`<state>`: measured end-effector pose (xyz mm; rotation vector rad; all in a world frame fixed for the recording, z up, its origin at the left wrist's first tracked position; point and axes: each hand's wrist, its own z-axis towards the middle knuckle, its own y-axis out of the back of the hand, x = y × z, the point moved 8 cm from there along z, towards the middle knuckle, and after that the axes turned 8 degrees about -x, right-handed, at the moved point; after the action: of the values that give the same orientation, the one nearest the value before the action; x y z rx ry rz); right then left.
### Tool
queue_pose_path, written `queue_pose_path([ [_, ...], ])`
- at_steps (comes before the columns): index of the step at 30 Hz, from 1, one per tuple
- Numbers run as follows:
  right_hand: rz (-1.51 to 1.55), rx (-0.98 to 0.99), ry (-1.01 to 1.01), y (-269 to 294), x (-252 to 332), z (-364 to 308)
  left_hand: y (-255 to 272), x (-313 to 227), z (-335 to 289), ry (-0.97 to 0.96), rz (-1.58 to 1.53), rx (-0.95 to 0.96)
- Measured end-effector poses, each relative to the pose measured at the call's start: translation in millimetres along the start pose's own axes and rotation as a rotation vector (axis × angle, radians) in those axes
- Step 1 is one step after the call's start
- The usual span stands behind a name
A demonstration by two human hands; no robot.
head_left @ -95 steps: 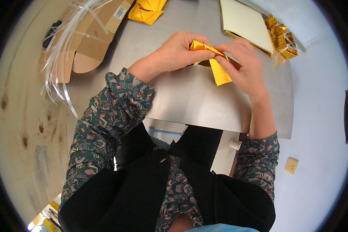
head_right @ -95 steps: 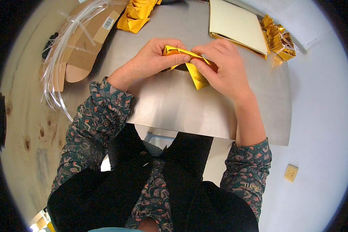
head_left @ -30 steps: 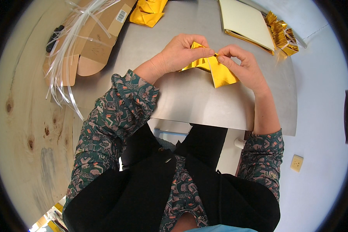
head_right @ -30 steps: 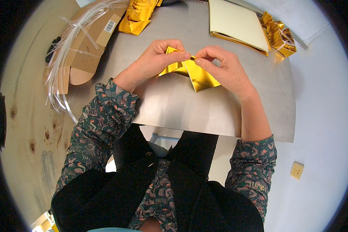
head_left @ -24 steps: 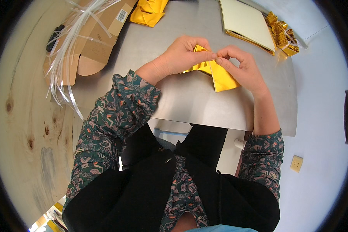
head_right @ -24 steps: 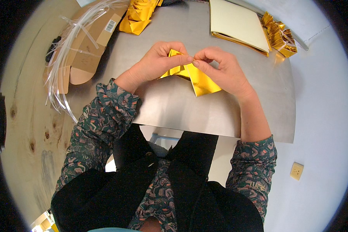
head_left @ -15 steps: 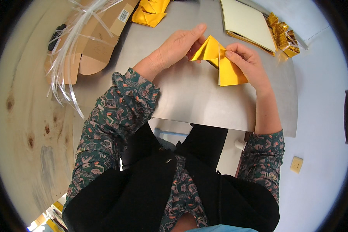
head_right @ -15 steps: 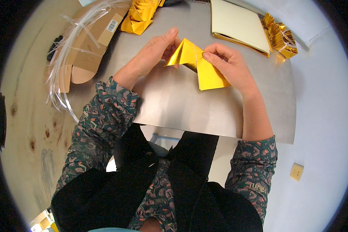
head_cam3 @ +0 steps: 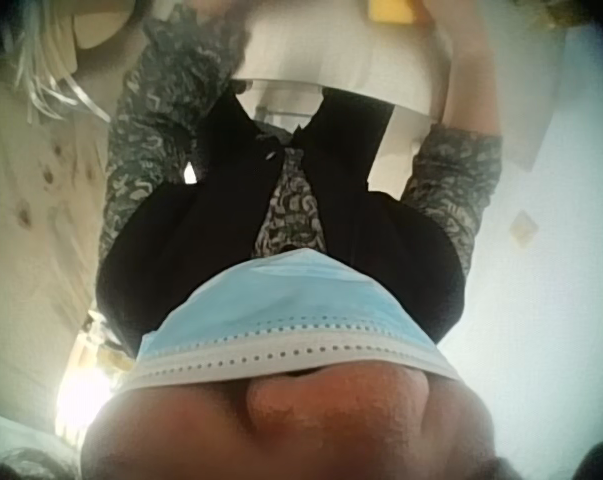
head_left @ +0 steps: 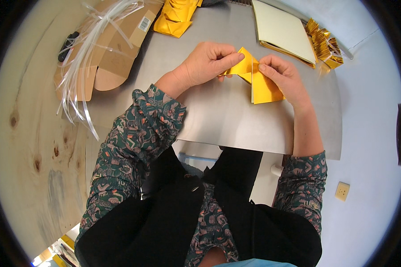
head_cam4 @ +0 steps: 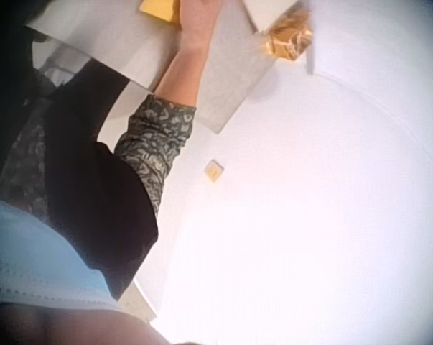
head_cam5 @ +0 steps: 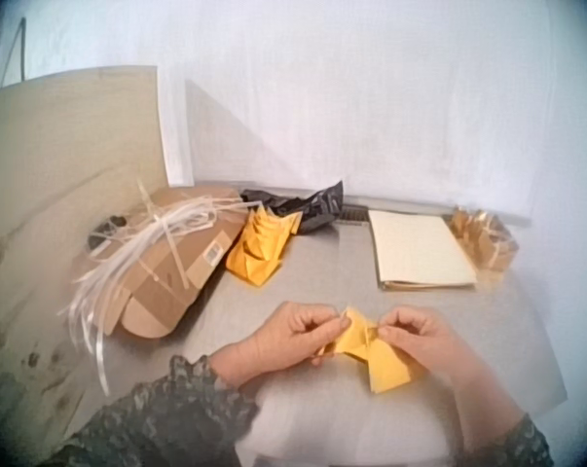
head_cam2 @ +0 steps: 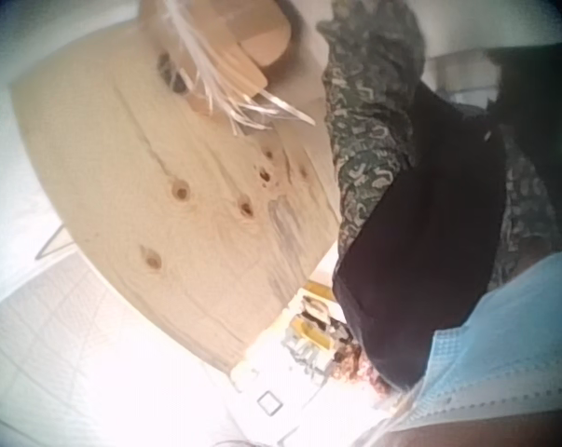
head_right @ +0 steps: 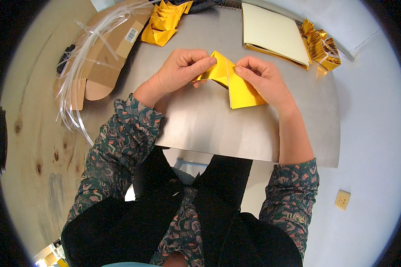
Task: The person folds a gold-colored sheet of paper by hand into a small triangular packet on a metal table. They smooth the creases, fold the sides inward, and tuck the top flap to close the packet, then place it with other finished packets.
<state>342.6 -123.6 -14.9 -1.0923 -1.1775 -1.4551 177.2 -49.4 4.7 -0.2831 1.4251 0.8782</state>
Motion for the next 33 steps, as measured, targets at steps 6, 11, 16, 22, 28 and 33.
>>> queue_pose_path([
  [6, -0.075, -0.013, -0.013, 0.2, 2.1, -2.9, 3.1, 0.8, -2.6, 0.044, 0.061, -0.051],
  [11, -0.084, 0.008, -0.019, -3.7, 0.0, -3.1, 4.5, -3.9, -1.4, -0.056, 0.184, -0.104],
  [16, -0.06, 0.012, -0.015, -3.3, 0.2, -2.7, 5.1, -10.6, -1.1, -0.212, 0.248, -0.164],
  [22, -0.09, 0.005, -0.021, -2.0, 1.6, -2.2, 5.1, -17.3, -3.3, -0.271, 0.324, -0.197],
  [28, -0.049, 0.031, -0.029, -2.5, 2.2, -2.9, 4.2, -19.8, -5.1, -0.267, 0.284, -0.181],
  [33, -0.109, 0.034, -0.024, -3.3, -1.5, -2.7, 4.0, -4.6, -2.3, -0.084, 0.208, -0.127],
])
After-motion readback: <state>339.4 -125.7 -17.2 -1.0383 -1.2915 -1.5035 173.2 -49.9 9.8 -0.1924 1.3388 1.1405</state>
